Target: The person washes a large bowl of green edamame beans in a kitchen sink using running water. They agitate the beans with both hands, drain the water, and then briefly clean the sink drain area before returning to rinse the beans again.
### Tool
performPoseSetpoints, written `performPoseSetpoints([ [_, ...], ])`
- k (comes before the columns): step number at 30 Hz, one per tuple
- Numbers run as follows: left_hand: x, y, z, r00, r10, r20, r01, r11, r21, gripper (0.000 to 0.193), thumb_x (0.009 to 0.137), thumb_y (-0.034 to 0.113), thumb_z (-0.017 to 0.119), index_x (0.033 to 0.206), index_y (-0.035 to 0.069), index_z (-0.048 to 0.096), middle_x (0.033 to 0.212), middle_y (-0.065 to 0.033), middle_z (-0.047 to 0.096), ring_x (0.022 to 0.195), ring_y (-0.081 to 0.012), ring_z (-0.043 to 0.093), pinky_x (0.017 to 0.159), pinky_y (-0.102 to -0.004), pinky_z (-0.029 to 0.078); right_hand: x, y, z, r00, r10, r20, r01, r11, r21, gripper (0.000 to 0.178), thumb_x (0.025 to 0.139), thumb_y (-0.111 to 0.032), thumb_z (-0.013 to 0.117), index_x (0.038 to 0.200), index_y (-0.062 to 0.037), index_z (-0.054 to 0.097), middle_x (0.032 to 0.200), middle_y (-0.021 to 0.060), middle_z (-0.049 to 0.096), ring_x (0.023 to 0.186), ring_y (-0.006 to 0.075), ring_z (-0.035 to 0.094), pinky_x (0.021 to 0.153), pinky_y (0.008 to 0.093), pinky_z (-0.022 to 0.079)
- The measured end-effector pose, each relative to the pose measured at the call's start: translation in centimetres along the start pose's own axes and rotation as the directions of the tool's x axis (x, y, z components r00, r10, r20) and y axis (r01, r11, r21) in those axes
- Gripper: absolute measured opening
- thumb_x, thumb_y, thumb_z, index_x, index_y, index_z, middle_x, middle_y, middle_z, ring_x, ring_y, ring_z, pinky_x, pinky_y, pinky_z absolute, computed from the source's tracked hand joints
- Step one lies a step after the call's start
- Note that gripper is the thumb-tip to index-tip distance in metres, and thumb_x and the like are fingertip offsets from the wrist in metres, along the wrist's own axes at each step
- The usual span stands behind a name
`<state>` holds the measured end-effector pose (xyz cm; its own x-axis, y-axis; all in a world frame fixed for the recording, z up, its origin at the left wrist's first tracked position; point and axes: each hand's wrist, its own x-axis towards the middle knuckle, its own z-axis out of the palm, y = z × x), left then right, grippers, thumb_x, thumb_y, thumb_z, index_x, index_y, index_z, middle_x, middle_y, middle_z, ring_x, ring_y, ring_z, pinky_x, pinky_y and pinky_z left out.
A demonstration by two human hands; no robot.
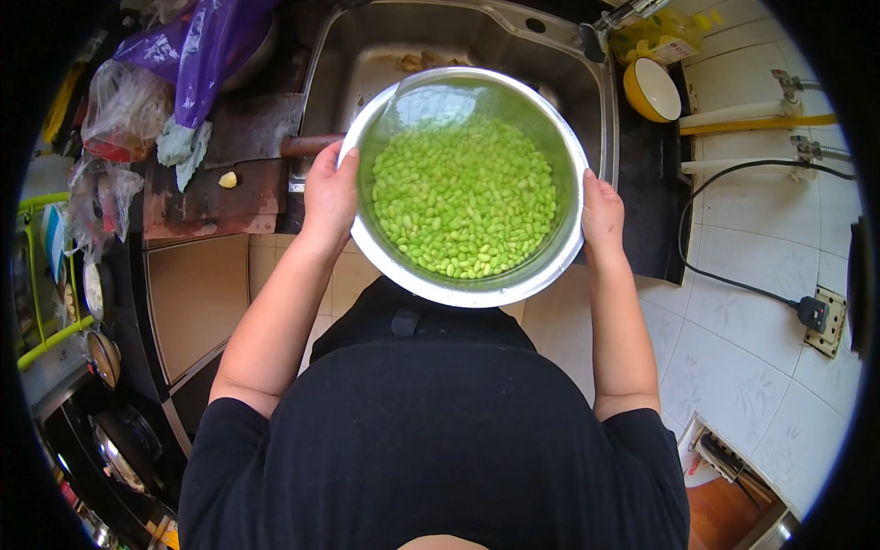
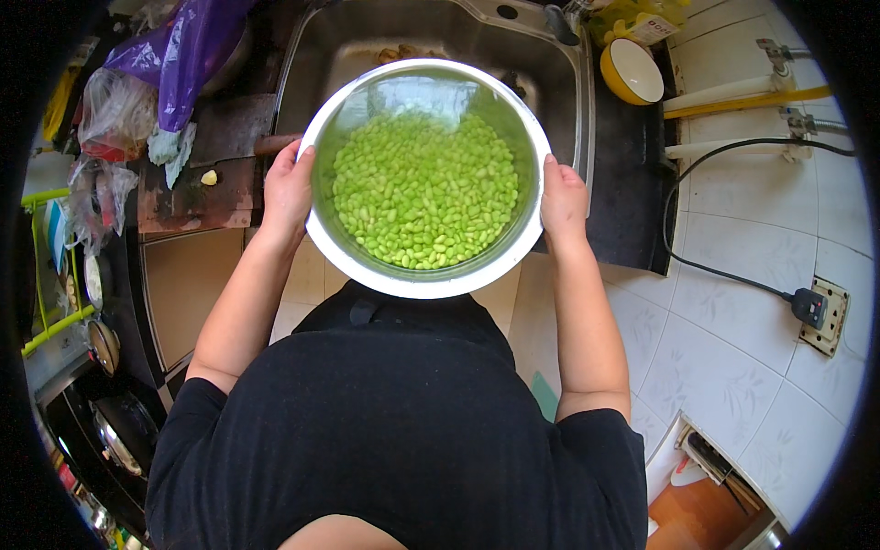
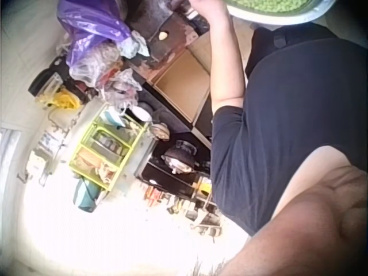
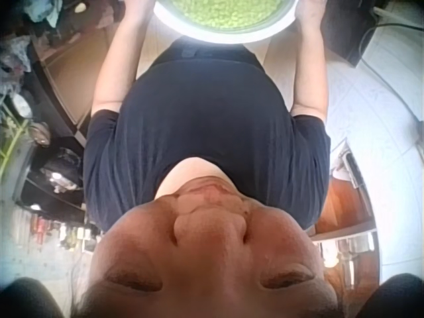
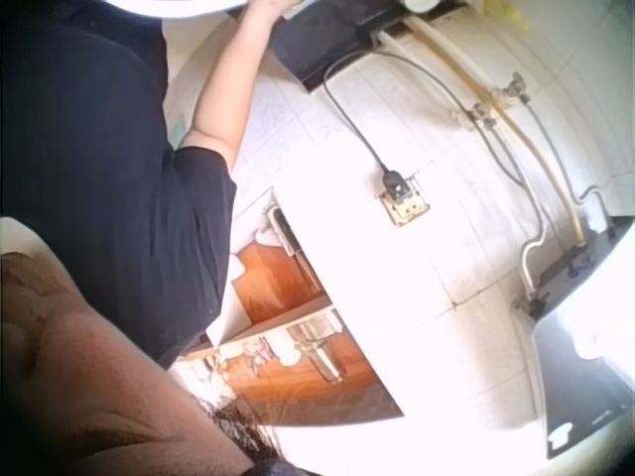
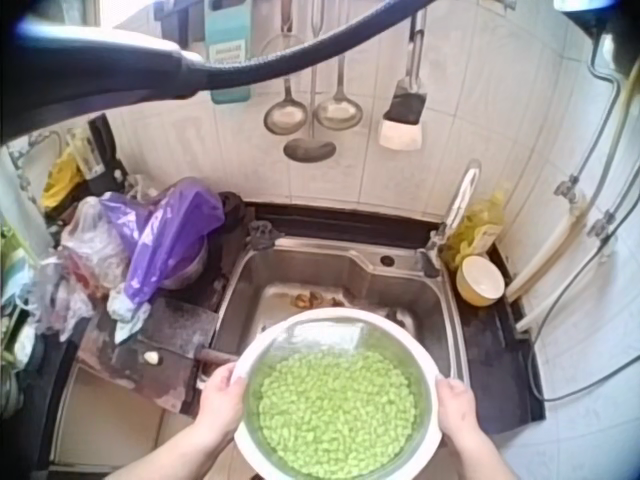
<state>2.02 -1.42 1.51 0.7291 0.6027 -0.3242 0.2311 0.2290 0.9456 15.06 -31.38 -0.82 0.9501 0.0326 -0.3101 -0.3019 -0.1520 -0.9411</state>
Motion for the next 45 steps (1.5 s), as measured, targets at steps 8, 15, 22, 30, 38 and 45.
performPoseSetpoints([
  [8, 0.8, -0.8, -0.4, 1.0, -0.003, 0.02, 0.003, 1.0, 0.003, 0.029, 0.089, 0.014, 0.045, 0.111, -0.005, 0.048, 0.1, -0.0095, 0.057, 0.088, -0.013, 0.053, 0.079, -0.0246, 0.042, -0.4, -0.7, 0.3, 1.0, 0.009, -0.003, -0.009, 1.0, 0.006, 0.03, 0.088, -0.025, 0.05, 0.074, -0.0001, 0.058, 0.066, 0.0026, 0.058, 0.057, 0.0077, 0.049, 0.053, 0.022, 0.04],
  [15, 0.5, 0.0, 0.0, 1.0, -0.026, -0.01, 0.026, 0.999, 0.025, 0.029, 0.089, 0.015, 0.045, 0.111, -0.005, 0.048, 0.101, -0.0097, 0.057, 0.089, -0.0135, 0.053, 0.079, -0.0252, 0.042, -0.3, -0.8, 0.2, 1.0, 0.019, 0.019, -0.019, 1.0, 0.023, 0.029, 0.088, -0.024, 0.049, 0.076, 0.0009, 0.058, 0.069, 0.0038, 0.059, 0.059, 0.0088, 0.052, 0.056, 0.022, 0.042],
  [22, 0.5, 0.4, 0.2, 0.999, -0.041, 0.013, 0.04, 0.999, 0.006, 0.029, 0.089, 0.014, 0.044, 0.111, -0.004, 0.049, 0.1, -0.0096, 0.058, 0.088, -0.0137, 0.054, 0.079, -0.0254, 0.042, -0.2, -0.9, 0.2, 1.0, 0.018, 0.021, -0.018, 0.999, 0.027, 0.03, 0.088, -0.024, 0.048, 0.074, 0.0005, 0.057, 0.068, 0.0038, 0.058, 0.058, 0.0088, 0.051, 0.055, 0.0224, 0.041],
  [30, 0.8, 0.2, 0.2, 1.0, -0.031, 0.0, 0.031, 0.999, -0.011, 0.029, 0.089, 0.015, 0.046, 0.111, -0.004, 0.049, 0.099, -0.0085, 0.058, 0.087, -0.0126, 0.054, 0.077, -0.024, 0.042, -0.1, -0.8, 0.3, 1.0, 0.021, 0.018, -0.021, 0.999, 0.041, 0.028, 0.088, -0.023, 0.05, 0.074, -0.0001, 0.056, 0.068, 0.0035, 0.058, 0.058, 0.0085, 0.051, 0.055, 0.0217, 0.041],
  [38, 1.0, 0.4, 0.2, 0.998, -0.059, -0.003, 0.059, 0.998, 0.009, 0.029, 0.089, 0.015, 0.047, 0.111, -0.004, 0.05, 0.098, -0.008, 0.058, 0.086, -0.0121, 0.053, 0.077, -0.0236, 0.042, 0.2, -0.9, 0.2, 0.999, 0.043, 0.032, -0.044, 0.998, 0.037, 0.027, 0.088, -0.023, 0.05, 0.075, 0.0001, 0.056, 0.069, 0.0041, 0.059, 0.059, 0.0087, 0.051, 0.056, 0.0219, 0.041],
  [45, 1.2, 0.4, 0.3, 0.998, -0.068, -0.01, 0.068, 0.998, 0.001, 0.028, 0.089, 0.015, 0.047, 0.109, -0.003, 0.051, 0.096, -0.0067, 0.058, 0.085, -0.011, 0.053, 0.076, -0.0229, 0.042, 0.4, -1.0, 0.4, 0.998, 0.044, 0.043, -0.046, 0.998, 0.045, 0.027, 0.088, -0.023, 0.05, 0.076, 0.0003, 0.056, 0.07, 0.0044, 0.059, 0.06, 0.0091, 0.051, 0.057, 0.0218, 0.041],
])
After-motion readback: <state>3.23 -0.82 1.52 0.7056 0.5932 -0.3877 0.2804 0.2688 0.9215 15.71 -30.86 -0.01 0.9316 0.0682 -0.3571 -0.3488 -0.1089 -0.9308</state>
